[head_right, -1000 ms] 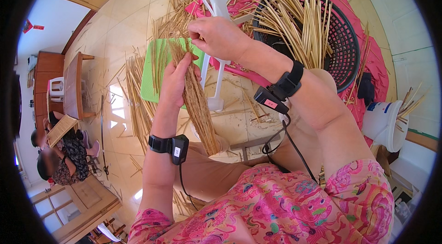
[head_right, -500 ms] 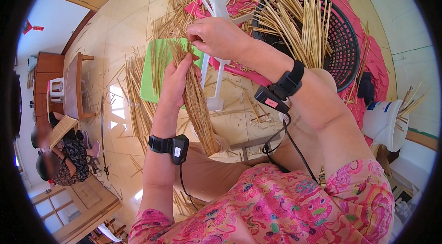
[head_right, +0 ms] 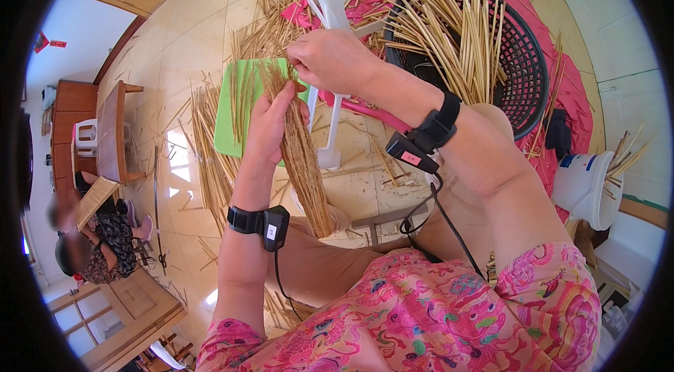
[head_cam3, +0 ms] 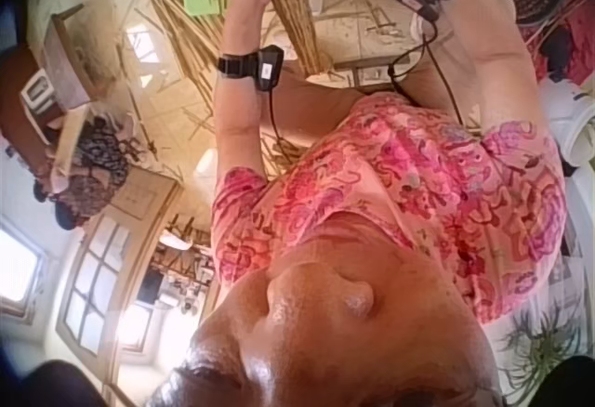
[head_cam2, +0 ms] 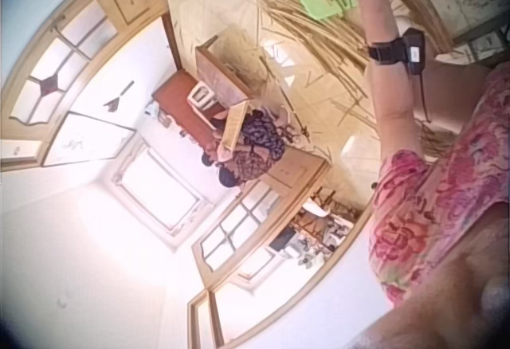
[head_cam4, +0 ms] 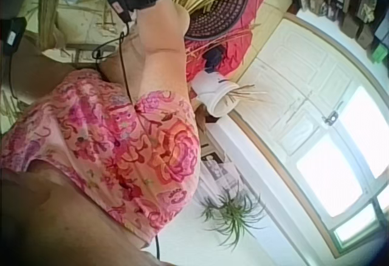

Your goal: The person sits on the floor and repeatedly picks up thin bamboo strips, aligns them into a bundle, and secures them with a white tie. The person continues this process, handling the strips by hand and placing the tied bundles aside.

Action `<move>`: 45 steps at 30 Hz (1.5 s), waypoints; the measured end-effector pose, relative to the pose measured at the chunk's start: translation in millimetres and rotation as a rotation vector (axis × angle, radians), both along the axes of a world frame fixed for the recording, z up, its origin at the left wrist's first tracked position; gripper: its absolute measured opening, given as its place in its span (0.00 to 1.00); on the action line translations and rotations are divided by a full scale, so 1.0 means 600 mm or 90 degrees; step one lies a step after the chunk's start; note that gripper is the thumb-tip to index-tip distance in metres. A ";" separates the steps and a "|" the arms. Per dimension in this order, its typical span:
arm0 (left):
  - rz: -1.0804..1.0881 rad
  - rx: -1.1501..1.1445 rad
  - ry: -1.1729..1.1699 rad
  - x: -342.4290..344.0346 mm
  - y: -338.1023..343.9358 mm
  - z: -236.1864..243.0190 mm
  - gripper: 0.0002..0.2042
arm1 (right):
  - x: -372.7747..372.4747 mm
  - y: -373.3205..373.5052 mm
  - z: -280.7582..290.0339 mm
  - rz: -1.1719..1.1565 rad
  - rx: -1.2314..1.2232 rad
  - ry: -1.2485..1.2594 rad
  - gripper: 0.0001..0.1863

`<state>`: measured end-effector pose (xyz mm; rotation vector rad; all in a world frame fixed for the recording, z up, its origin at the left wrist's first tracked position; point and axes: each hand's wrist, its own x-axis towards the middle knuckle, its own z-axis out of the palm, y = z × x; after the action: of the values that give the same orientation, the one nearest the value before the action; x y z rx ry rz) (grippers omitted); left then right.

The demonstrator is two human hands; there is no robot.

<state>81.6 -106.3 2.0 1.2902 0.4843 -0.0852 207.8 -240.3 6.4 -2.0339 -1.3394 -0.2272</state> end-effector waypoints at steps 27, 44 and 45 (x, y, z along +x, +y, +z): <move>-0.035 -0.026 -0.025 -0.010 0.009 0.029 0.13 | 0.015 -0.007 0.032 0.046 0.166 -0.054 0.09; -0.035 -0.005 -0.018 -0.006 0.008 0.027 0.13 | 0.022 -0.004 0.018 0.067 0.150 0.020 0.06; -0.035 -0.002 -0.018 -0.007 0.009 0.027 0.13 | 0.022 -0.004 0.018 0.078 0.150 0.032 0.06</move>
<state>77.5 -101.1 18.2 1.2995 0.4243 -0.1126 220.7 -242.7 17.4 -1.7462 -1.3341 -0.2638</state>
